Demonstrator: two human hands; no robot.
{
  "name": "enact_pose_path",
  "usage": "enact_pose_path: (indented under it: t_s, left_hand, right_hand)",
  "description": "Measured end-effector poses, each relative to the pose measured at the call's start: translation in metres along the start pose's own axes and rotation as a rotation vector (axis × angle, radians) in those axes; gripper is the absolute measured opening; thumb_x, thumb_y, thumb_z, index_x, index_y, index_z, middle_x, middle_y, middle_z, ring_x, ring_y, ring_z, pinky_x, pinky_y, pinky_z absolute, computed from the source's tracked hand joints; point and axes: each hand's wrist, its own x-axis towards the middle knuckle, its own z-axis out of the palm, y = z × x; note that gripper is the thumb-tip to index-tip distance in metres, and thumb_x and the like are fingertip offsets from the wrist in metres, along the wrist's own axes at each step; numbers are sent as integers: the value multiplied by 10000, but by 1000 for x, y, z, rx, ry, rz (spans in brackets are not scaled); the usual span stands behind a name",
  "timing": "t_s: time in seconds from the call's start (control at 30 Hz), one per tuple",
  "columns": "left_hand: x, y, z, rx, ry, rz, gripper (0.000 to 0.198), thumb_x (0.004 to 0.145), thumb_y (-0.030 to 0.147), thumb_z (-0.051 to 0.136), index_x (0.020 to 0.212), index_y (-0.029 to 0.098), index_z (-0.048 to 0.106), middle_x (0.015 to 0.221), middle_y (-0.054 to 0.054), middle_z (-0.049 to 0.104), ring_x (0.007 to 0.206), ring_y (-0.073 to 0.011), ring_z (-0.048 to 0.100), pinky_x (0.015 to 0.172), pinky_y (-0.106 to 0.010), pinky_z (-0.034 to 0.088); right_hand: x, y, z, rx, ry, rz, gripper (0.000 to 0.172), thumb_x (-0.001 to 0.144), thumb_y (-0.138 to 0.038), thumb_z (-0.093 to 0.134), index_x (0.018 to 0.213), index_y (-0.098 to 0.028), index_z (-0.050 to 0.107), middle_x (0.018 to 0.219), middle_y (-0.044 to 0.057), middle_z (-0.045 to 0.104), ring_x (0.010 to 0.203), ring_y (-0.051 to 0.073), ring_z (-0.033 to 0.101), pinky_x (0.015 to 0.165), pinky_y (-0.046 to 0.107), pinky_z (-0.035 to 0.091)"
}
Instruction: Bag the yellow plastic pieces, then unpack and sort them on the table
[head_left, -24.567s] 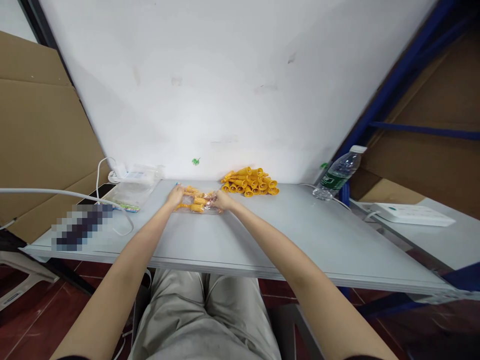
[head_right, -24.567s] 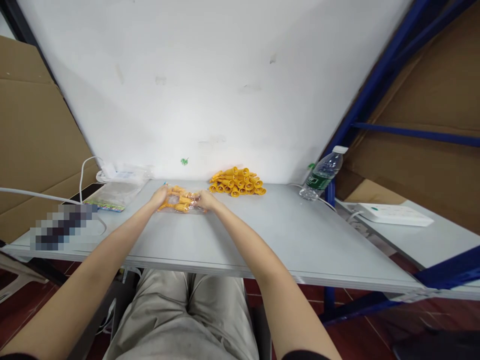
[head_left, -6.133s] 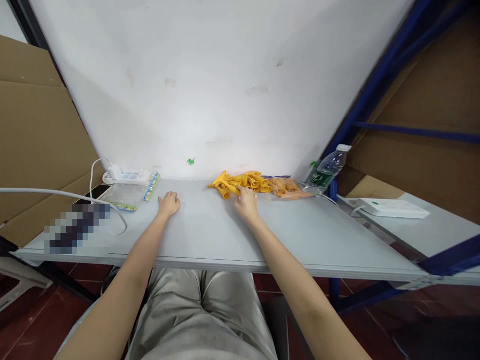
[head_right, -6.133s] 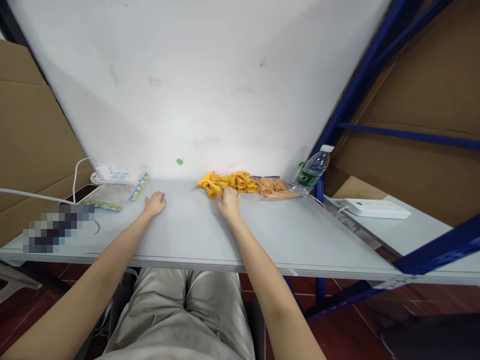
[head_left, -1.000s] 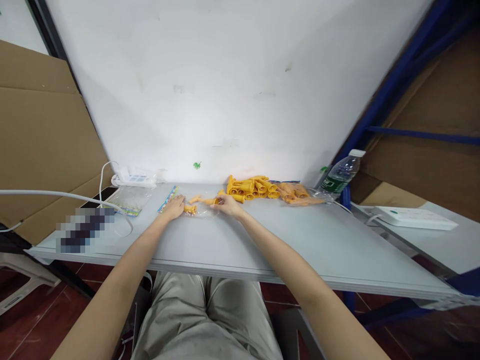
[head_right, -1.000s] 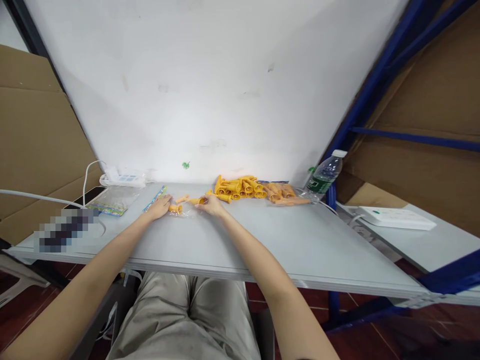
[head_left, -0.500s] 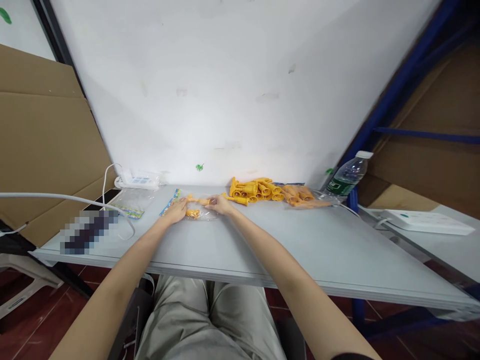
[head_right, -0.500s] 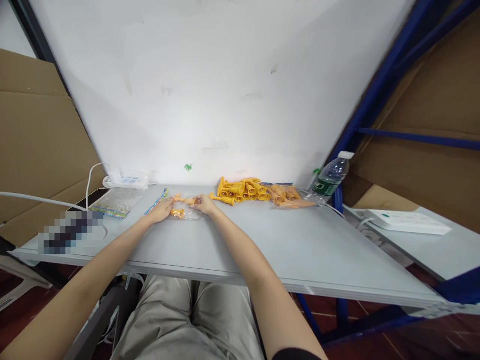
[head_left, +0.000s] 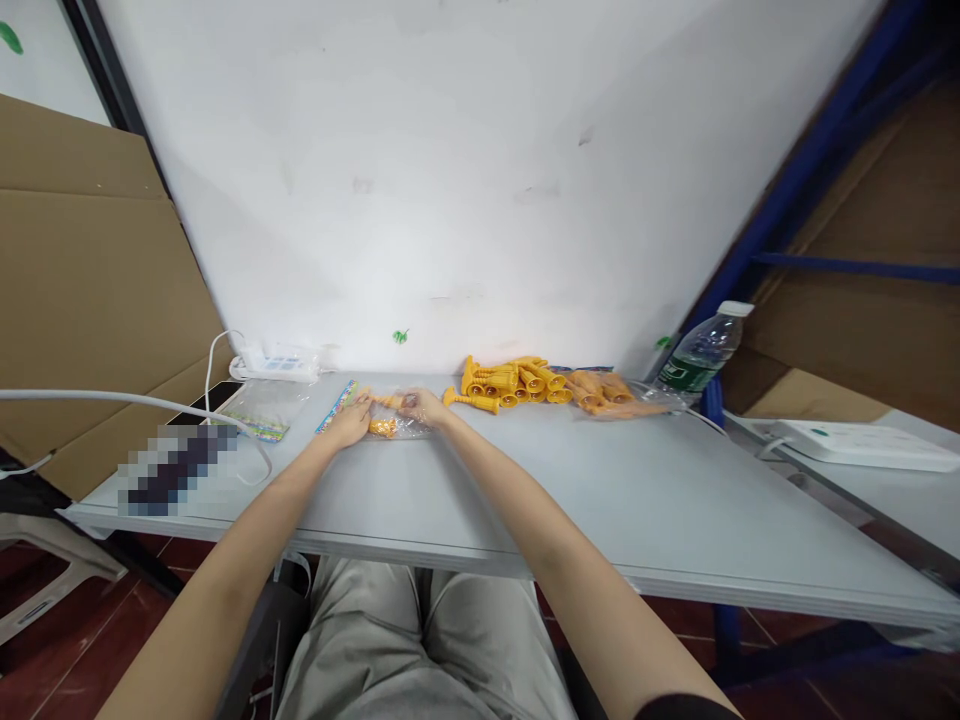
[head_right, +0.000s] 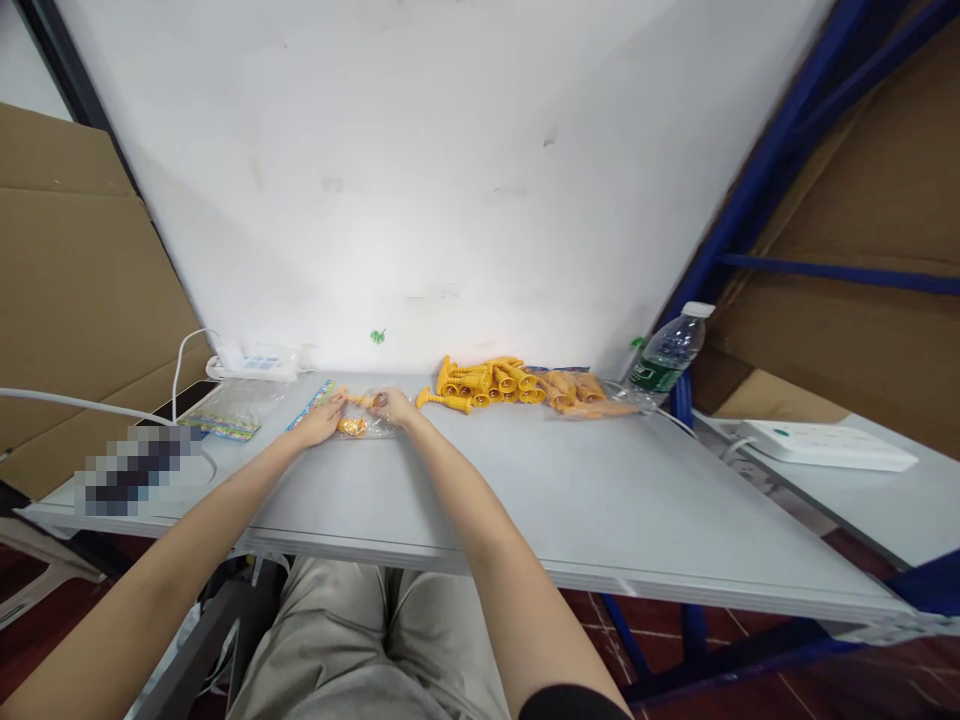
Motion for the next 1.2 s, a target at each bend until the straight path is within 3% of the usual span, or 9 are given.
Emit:
enact_pose_path:
  t_s: [0.1,0.23,0.37,0.5,0.6,0.7,0.97,1.13,1.2]
  left_hand:
    - [1,-3,0,18,-6,-24,566,937,244,224,1474,120,353,1583,-98,250,1478,-203,197,1212,-403,144]
    - [2,-10,1,25,11,-3,558,936,241,235,1469,135,361,1579,-96,267,1477,-188,197,1212,-380,146]
    - [4,-18,0,52,-1,-25,574,927,234,232,1478,120,342,1602,-93,195,1489,-196,147,1210,-399,144]
    - [6,-24,-1,70,3,-40,586,913,226,236,1477,108,346,1602,-102,180,1489,-221,146,1203,-439,157]
    - [8,-27,-1,75,-1,-37,592,913,241,229,1480,113,340,1608,-95,152,1491,-210,128,1203,-416,157]
    - [8,-28,0,69,-9,-45,598,912,254,226,1481,109,340,1611,-92,136,1493,-204,108,1205,-401,148]
    - [6,-18,3,57,-14,-34,594,920,251,222,1484,100,328,1595,-111,210,1485,-198,157,1209,-387,145]
    - [7,0,7,51,-13,49,591,921,243,228,1477,73,337,1590,-117,215,1483,-187,163,1218,-359,124]
    - [8,7,7,41,-20,74,589,920,242,234,1482,98,337,1596,-95,204,1484,-175,157,1219,-347,118]
  right_hand:
    - [0,-2,7,64,19,56,397,702,-63,674,1093,-135,672,818,23,692,686,118,620,664,213,498]
    - [-5,-4,1,66,44,72,312,748,-102,641,1056,-139,667,984,62,709,802,143,660,739,236,518]
    - [-17,-7,-27,-177,165,76,251,823,-80,501,1002,-141,667,1049,78,703,866,151,660,839,264,494]
    - [-38,-4,-58,-422,357,154,325,867,-125,442,1135,-142,627,1157,118,668,1060,213,621,899,299,459]
    - [-56,0,-71,-568,288,276,330,920,-218,429,1185,-141,611,1207,136,638,1104,238,598,898,307,449]
    - [-71,-1,-75,-648,202,267,363,955,-284,389,1210,-144,607,1265,144,596,1107,234,592,907,298,437]
    - [-96,-16,-78,-764,71,364,415,975,-339,334,1023,-109,676,1204,174,614,1043,266,609,797,305,432]
    - [-109,-12,-83,-841,28,348,182,853,-181,515,941,-141,668,1035,113,666,959,218,614,706,257,404]
    - [-112,-7,-88,-846,51,330,218,777,-88,551,963,-151,647,1015,87,662,916,187,608,668,233,387]
